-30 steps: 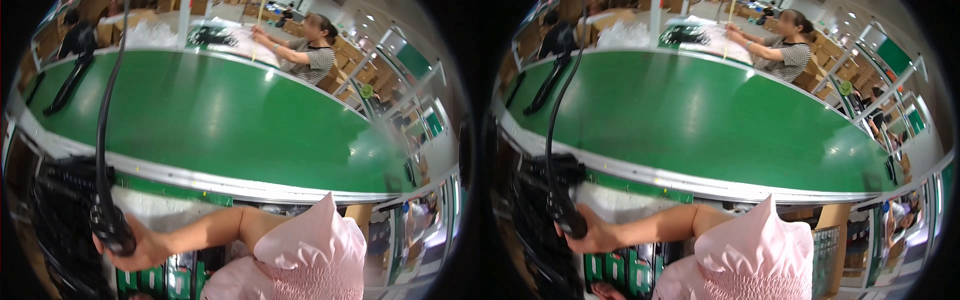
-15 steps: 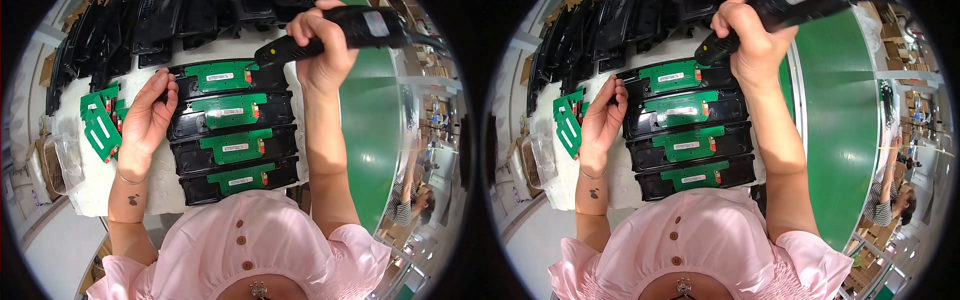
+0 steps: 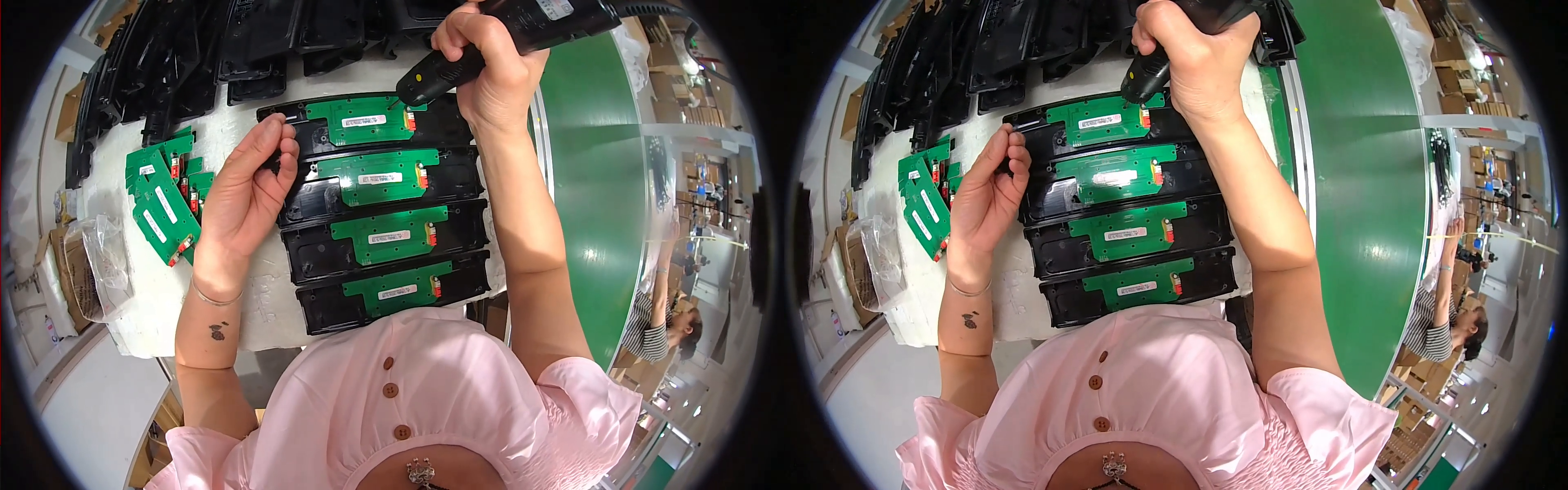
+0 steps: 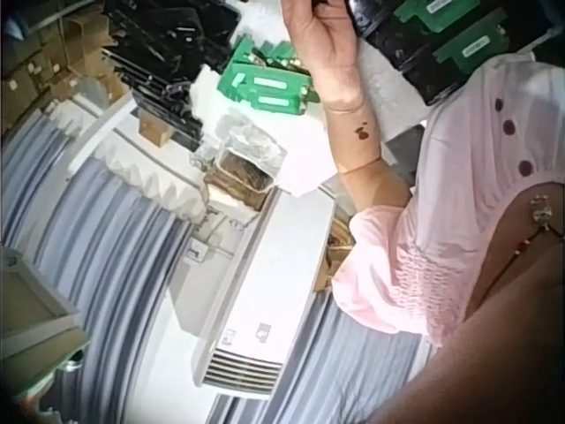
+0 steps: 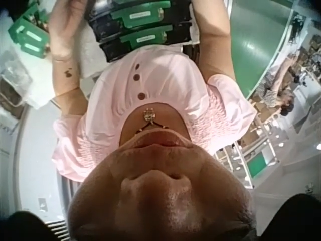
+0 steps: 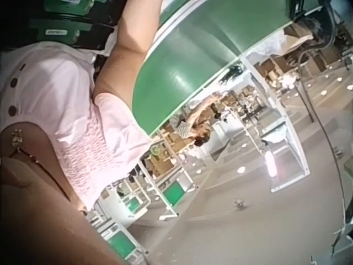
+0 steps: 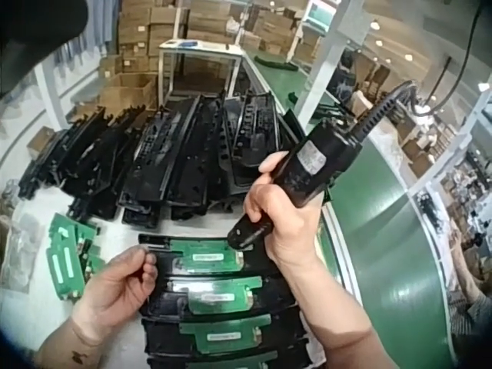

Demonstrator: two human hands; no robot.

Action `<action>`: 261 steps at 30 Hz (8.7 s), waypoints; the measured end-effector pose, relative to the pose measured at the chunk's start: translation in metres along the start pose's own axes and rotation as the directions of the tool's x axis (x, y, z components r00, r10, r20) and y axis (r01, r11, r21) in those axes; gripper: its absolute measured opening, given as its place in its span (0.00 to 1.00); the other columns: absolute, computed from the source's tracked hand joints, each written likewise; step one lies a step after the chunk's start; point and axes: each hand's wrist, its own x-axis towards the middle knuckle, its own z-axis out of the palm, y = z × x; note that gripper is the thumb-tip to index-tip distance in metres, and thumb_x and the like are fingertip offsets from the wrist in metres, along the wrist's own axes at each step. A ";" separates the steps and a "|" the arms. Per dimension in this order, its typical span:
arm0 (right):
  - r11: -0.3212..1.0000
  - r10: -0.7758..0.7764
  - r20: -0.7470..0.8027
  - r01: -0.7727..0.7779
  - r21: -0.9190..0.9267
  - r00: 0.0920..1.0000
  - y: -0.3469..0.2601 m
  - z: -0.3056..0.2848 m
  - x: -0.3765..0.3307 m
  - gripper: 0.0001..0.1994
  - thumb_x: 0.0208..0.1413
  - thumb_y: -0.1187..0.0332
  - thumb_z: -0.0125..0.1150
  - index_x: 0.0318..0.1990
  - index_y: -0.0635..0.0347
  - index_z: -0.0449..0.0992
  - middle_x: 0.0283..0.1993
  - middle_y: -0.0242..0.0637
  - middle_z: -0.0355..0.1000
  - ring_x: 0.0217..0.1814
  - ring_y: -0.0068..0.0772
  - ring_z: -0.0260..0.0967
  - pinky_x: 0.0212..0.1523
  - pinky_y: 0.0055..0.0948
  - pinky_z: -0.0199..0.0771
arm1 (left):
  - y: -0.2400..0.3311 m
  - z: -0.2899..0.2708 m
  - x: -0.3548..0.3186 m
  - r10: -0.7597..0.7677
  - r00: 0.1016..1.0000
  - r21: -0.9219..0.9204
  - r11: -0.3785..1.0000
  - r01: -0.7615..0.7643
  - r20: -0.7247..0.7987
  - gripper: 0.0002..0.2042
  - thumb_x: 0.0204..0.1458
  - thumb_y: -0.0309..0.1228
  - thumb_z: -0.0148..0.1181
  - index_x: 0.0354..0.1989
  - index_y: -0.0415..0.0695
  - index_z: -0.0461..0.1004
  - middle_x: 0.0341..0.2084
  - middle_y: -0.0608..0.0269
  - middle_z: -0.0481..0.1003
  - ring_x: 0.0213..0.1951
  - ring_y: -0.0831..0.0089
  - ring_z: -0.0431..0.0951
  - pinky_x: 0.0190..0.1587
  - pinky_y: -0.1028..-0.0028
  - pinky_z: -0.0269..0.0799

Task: Assembling electronic circuit boards into plastic housings and securing them with screws using an electric screwdriver.

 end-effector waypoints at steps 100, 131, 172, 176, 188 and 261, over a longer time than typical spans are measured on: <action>0.999 -0.034 0.206 0.037 -0.012 0.978 0.009 0.046 -0.034 0.11 0.38 0.79 0.44 0.35 0.64 0.63 0.18 0.34 0.58 0.15 0.24 0.51 0.22 0.29 0.58 | -0.047 0.024 -0.028 -0.284 0.957 0.154 0.950 0.272 0.058 0.11 0.55 0.27 0.44 0.39 0.30 0.66 0.39 0.49 0.70 0.43 0.64 0.73 0.46 0.75 0.71; 0.979 -0.175 0.544 0.088 0.182 0.821 -0.071 0.025 -0.047 0.23 0.31 0.83 0.45 0.41 0.54 0.61 0.20 0.22 0.56 0.19 0.15 0.54 0.28 0.20 0.52 | -0.039 0.019 -0.025 -0.200 0.977 0.039 0.980 0.197 0.068 0.07 0.51 0.27 0.53 0.37 0.40 0.70 0.31 0.64 0.73 0.35 0.80 0.74 0.39 0.85 0.72; 0.982 -0.060 0.138 0.083 -0.170 0.989 -0.005 -0.008 -0.026 0.10 0.39 0.79 0.46 0.33 0.66 0.62 0.17 0.34 0.59 0.15 0.25 0.53 0.22 0.30 0.61 | -0.047 0.023 -0.029 -0.360 0.933 0.183 0.917 0.353 0.005 0.07 0.52 0.26 0.50 0.37 0.38 0.70 0.28 0.62 0.73 0.31 0.79 0.75 0.34 0.84 0.74; 0.978 -0.055 0.166 0.087 -0.191 0.985 -0.004 -0.007 -0.026 0.09 0.39 0.79 0.46 0.32 0.66 0.62 0.17 0.35 0.59 0.15 0.25 0.53 0.21 0.29 0.61 | -0.047 0.026 -0.030 -0.368 0.929 0.173 0.913 0.369 -0.039 0.07 0.51 0.24 0.51 0.38 0.38 0.70 0.30 0.61 0.74 0.32 0.77 0.76 0.35 0.83 0.74; 0.982 -0.015 0.201 0.053 -0.181 0.979 -0.004 0.001 -0.027 0.08 0.37 0.80 0.47 0.30 0.64 0.62 0.16 0.36 0.59 0.14 0.25 0.53 0.20 0.26 0.58 | -0.049 0.024 -0.028 -0.351 0.936 0.081 0.932 0.352 -0.028 0.08 0.51 0.24 0.50 0.39 0.38 0.70 0.33 0.60 0.73 0.34 0.76 0.75 0.36 0.83 0.74; 0.986 -0.096 0.492 0.015 0.167 0.865 -0.094 0.019 -0.079 0.09 0.39 0.73 0.51 0.30 0.53 0.59 0.17 0.21 0.61 0.20 0.15 0.60 0.28 0.16 0.57 | -0.054 0.017 -0.034 -0.333 0.916 -0.021 0.938 0.346 0.225 0.08 0.53 0.29 0.51 0.38 0.40 0.70 0.31 0.66 0.72 0.34 0.81 0.73 0.39 0.84 0.72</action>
